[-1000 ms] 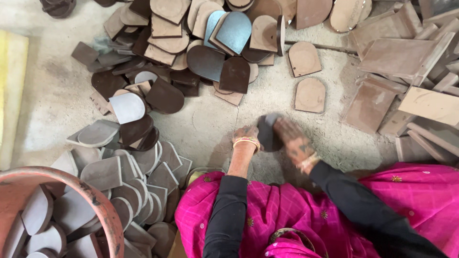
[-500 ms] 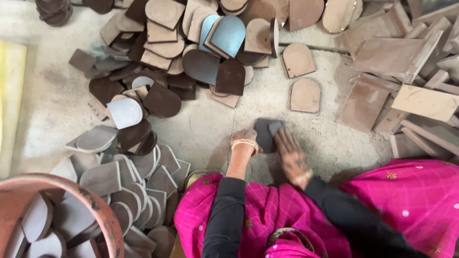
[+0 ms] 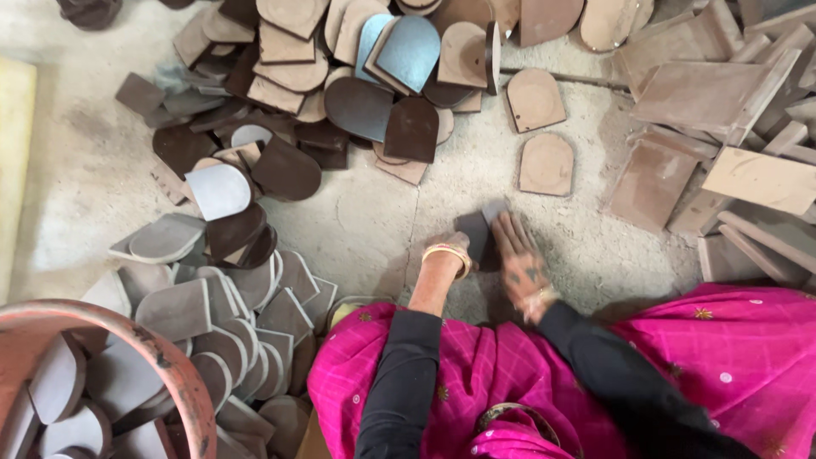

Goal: The person sits on the floor and smooths small arch-shaped wooden pieces by rubbing them against an abrasive surface on the ground. They place finished pieces into a large basin beside them and take new rough pieces from piles on the floor.

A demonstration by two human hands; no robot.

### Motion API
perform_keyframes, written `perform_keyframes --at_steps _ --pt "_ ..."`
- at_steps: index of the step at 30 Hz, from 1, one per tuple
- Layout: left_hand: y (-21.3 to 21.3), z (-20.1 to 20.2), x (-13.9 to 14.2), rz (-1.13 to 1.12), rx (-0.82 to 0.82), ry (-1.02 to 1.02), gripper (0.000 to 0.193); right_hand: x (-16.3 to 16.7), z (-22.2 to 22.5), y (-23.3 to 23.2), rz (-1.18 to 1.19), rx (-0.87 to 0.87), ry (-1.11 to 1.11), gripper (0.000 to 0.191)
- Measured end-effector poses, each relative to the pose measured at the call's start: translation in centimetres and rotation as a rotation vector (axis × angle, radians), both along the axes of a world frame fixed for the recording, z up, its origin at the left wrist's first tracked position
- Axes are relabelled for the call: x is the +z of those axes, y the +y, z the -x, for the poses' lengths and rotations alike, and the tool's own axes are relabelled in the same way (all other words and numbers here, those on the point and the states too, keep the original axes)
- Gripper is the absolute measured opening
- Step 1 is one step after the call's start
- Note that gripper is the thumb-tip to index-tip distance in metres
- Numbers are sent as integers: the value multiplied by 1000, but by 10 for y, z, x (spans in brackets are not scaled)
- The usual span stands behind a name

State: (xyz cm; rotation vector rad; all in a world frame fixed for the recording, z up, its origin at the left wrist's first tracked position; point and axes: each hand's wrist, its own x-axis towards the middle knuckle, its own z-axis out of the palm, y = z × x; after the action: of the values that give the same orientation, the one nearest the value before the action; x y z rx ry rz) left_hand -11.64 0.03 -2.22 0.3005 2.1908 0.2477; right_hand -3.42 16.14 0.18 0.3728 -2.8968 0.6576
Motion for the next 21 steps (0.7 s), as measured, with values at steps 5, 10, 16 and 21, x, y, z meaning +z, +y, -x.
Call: perform_keyframes --at_steps 5,10,16,21 --pt "3 -9 0 1 113 -9 58 -10 -2 -2 101 -25 -32 77" --pt "-3 7 20 9 37 42 51 -16 -1 -12 -22 101 108 69" --pt "-44 23 54 -34 236 283 43 -15 16 -15 1 327 100 62" --pt "-47 26 45 -103 365 372 36 -2 -1 -7 -46 395 19 65"
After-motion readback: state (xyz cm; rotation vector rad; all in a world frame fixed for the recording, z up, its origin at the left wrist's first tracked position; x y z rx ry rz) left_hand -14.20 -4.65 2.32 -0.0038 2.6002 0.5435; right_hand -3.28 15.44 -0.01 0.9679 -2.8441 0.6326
